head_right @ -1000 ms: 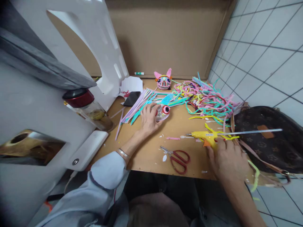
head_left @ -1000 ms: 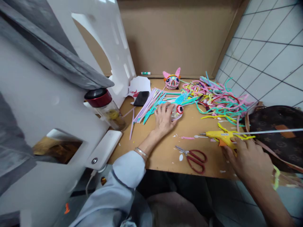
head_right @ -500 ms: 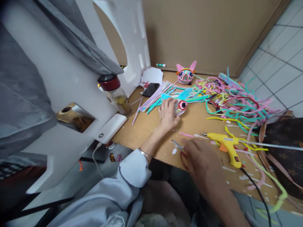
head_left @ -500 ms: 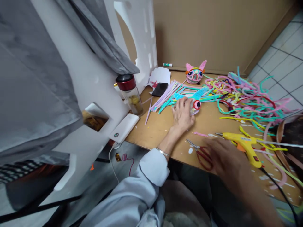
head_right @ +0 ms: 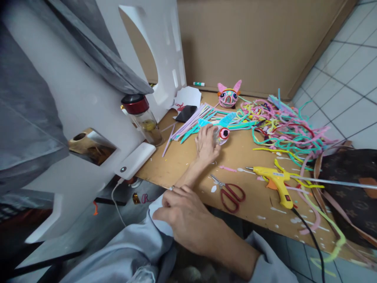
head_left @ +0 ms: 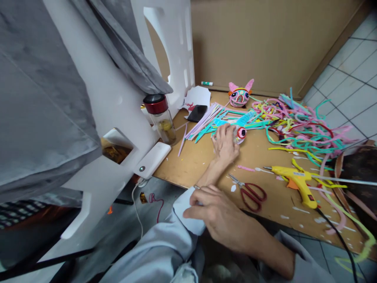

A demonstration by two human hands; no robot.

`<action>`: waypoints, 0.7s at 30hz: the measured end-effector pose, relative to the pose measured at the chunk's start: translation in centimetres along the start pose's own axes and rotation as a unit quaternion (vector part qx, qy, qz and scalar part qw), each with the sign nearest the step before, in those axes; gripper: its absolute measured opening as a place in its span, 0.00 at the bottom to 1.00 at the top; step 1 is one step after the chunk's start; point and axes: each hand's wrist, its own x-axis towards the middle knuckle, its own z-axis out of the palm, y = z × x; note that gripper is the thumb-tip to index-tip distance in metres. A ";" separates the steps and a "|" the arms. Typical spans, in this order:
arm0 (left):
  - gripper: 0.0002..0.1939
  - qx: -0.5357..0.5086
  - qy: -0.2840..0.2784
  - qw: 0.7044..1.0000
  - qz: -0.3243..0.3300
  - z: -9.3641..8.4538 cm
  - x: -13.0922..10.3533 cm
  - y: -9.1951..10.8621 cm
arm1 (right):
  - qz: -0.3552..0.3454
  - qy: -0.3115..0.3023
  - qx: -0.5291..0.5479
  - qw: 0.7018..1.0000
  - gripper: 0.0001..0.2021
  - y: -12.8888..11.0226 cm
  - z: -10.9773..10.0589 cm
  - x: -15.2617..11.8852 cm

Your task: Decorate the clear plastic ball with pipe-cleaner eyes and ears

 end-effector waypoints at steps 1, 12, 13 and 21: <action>0.34 -0.001 0.001 1.000 0.000 0.0 0.0 0.0 | 0.017 0.012 0.005 1.000 0.14 0.5 -0.4 -0.5; 0.31 -0.042 0.028 0.999 -0.002 0.1 0.5 -1.0 | 0.195 0.286 0.054 0.937 0.16 7.6 -5.3 -3.7; 0.31 -0.042 0.027 0.999 0.001 0.1 0.5 -1.1 | 0.231 0.330 0.071 0.912 0.16 8.8 -5.6 -3.6; 0.30 -0.039 0.019 0.998 0.035 0.2 0.8 -1.7 | 0.324 0.531 0.166 0.765 0.22 17.8 -6.7 -1.0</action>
